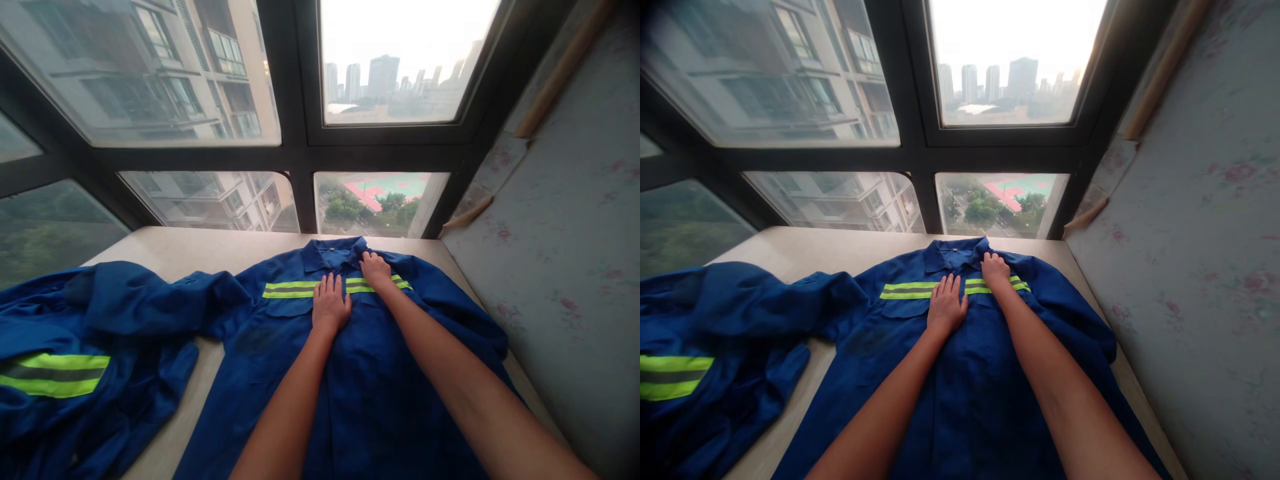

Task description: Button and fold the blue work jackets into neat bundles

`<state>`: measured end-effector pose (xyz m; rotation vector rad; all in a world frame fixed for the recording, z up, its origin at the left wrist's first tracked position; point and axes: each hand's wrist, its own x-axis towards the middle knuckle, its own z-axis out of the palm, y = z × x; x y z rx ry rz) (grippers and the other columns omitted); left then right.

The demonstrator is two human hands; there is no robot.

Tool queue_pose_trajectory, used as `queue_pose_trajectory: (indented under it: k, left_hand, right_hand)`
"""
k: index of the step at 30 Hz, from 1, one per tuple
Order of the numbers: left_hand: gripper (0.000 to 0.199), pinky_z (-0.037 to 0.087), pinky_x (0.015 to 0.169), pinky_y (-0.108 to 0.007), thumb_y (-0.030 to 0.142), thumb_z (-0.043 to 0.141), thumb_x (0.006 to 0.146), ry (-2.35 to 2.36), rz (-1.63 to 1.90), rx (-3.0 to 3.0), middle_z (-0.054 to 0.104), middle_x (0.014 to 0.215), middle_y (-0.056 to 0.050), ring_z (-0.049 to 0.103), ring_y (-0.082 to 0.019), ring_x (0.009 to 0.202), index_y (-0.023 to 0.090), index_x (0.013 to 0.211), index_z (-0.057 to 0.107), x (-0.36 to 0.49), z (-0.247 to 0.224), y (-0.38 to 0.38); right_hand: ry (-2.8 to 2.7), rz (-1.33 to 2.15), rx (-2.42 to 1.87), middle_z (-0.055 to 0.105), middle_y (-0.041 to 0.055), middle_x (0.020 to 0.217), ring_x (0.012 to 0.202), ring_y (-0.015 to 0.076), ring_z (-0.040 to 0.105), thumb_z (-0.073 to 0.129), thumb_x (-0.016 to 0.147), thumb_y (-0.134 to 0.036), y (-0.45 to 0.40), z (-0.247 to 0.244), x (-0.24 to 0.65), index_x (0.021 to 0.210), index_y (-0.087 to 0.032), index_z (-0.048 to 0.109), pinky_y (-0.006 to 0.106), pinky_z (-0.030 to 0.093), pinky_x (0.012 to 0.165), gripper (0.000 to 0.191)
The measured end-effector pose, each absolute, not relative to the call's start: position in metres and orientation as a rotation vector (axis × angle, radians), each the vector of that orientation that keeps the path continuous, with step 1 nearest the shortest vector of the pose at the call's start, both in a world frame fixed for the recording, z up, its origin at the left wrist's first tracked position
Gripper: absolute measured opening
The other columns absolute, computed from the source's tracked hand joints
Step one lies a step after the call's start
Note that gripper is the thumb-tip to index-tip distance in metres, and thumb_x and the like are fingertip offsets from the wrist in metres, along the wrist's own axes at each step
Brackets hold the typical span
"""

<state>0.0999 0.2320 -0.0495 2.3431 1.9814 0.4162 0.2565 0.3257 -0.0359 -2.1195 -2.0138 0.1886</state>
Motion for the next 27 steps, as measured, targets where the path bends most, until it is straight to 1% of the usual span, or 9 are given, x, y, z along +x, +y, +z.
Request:
queue_pose_trajectory:
  k: [6, 8, 12, 14, 17, 19, 22, 24, 27]
  left_hand:
    - [0.062, 0.024, 0.118, -0.047, 0.041, 0.04, 0.094, 1.994, 0.401, 2.36, 0.038, 0.156, -0.014, 0.031, -0.03, 0.145, 0.014, 0.149, 0.04, 0.099, -0.048, 0.233]
    - [0.061, 0.025, 0.118, -0.047, 0.041, 0.041, 0.094, 1.999, 0.404, 2.35, 0.035, 0.158, -0.015, 0.031, -0.031, 0.145, 0.013, 0.149, 0.041, 0.098, -0.047, 0.233]
    - [0.06, 0.026, 0.117, -0.046, 0.041, 0.04, 0.094, 2.002, 0.412, 2.361, 0.032, 0.16, -0.014, 0.029, -0.03, 0.146, 0.014, 0.148, 0.041, 0.098, -0.047, 0.234]
    - [0.059, 0.026, 0.117, -0.046, 0.041, 0.04, 0.095, 2.001, 0.429, 2.37, 0.032, 0.159, -0.014, 0.029, -0.03, 0.146, 0.015, 0.148, 0.041, 0.098, -0.046, 0.234]
    - [0.059, 0.028, 0.116, -0.047, 0.04, 0.041, 0.094, 2.0, 0.451, 2.369, 0.033, 0.158, -0.017, 0.03, -0.032, 0.146, 0.014, 0.147, 0.043, 0.098, -0.043, 0.234]
    - [0.057, 0.03, 0.115, -0.048, 0.038, 0.042, 0.094, 2.002, 0.46, 2.374, 0.034, 0.157, -0.019, 0.031, -0.033, 0.145, 0.013, 0.146, 0.044, 0.098, -0.041, 0.233]
    - [0.054, 0.031, 0.114, -0.048, 0.034, 0.043, 0.093, 1.999, 0.47, 2.404, 0.039, 0.154, -0.021, 0.035, -0.034, 0.143, 0.011, 0.142, 0.048, 0.098, -0.034, 0.232]
    - [0.052, 0.029, 0.115, -0.049, 0.03, 0.044, 0.092, 1.983, 0.471, 2.446, 0.042, 0.152, -0.021, 0.036, -0.034, 0.142, 0.01, 0.139, 0.052, 0.1, -0.027, 0.23]
    - [0.049, 0.024, 0.117, -0.052, 0.022, 0.045, 0.089, 1.951, 0.462, 2.517, 0.044, 0.15, -0.022, 0.034, -0.035, 0.142, 0.008, 0.136, 0.054, 0.11, -0.014, 0.221]
  right_hand:
    - [-2.076, 0.306, -1.964, 0.067, 0.0083, 0.114, 0.1, 0.0196, 0.065, 0.064, 0.089, -0.028, 0.318, -0.022, 0.281, 0.121, -0.022, 0.063, 0.027, 0.049, 0.087, 0.033]
    - [-2.033, 0.299, -1.943, 0.069, 0.0054, 0.112, 0.098, 0.0169, 0.066, 0.062, 0.089, -0.028, 0.304, -0.013, 0.303, 0.124, -0.023, 0.062, 0.024, 0.049, 0.088, 0.035]
    - [-1.736, 0.117, -2.094, 0.063, 0.0155, 0.128, 0.12, 0.0247, 0.057, 0.044, 0.095, -0.024, 0.25, -0.007, 0.371, 0.132, -0.015, 0.055, 0.036, 0.043, 0.103, 0.04]
    - [-1.541, 0.086, -2.222, 0.059, 0.0205, 0.132, 0.126, 0.0301, 0.053, 0.05, 0.092, -0.03, 0.216, -0.01, 0.408, 0.135, -0.011, 0.053, 0.041, 0.041, 0.106, 0.047]
    - [-1.356, 0.284, -2.304, 0.057, 0.0237, 0.135, 0.129, 0.0342, 0.052, 0.06, 0.085, -0.045, 0.17, -0.014, 0.449, 0.137, -0.008, 0.051, 0.045, 0.041, 0.106, 0.065]
    - [-1.241, 0.561, -2.235, 0.06, 0.0211, 0.132, 0.123, 0.0325, 0.057, 0.058, 0.084, -0.05, 0.146, -0.01, 0.466, 0.135, -0.012, 0.055, 0.043, 0.048, 0.098, 0.064]
    - [-1.179, 1.05, -1.945, 0.07, 0.0132, 0.118, 0.106, 0.0261, 0.068, 0.054, 0.086, -0.041, 0.122, 0.005, 0.476, 0.129, -0.019, 0.06, 0.036, 0.056, 0.082, 0.049]
    - [-1.218, 1.192, -1.751, 0.074, 0.0104, 0.11, 0.1, 0.0234, 0.07, 0.054, 0.083, -0.029, 0.118, 0.018, 0.475, 0.125, -0.018, 0.063, 0.033, 0.056, 0.081, 0.045]
    - [-1.257, 0.877, -1.744, 0.073, 0.0108, 0.111, 0.102, 0.0226, 0.069, 0.052, 0.079, -0.017, 0.128, 0.044, 0.469, 0.121, -0.014, 0.065, 0.032, 0.054, 0.088, 0.044]
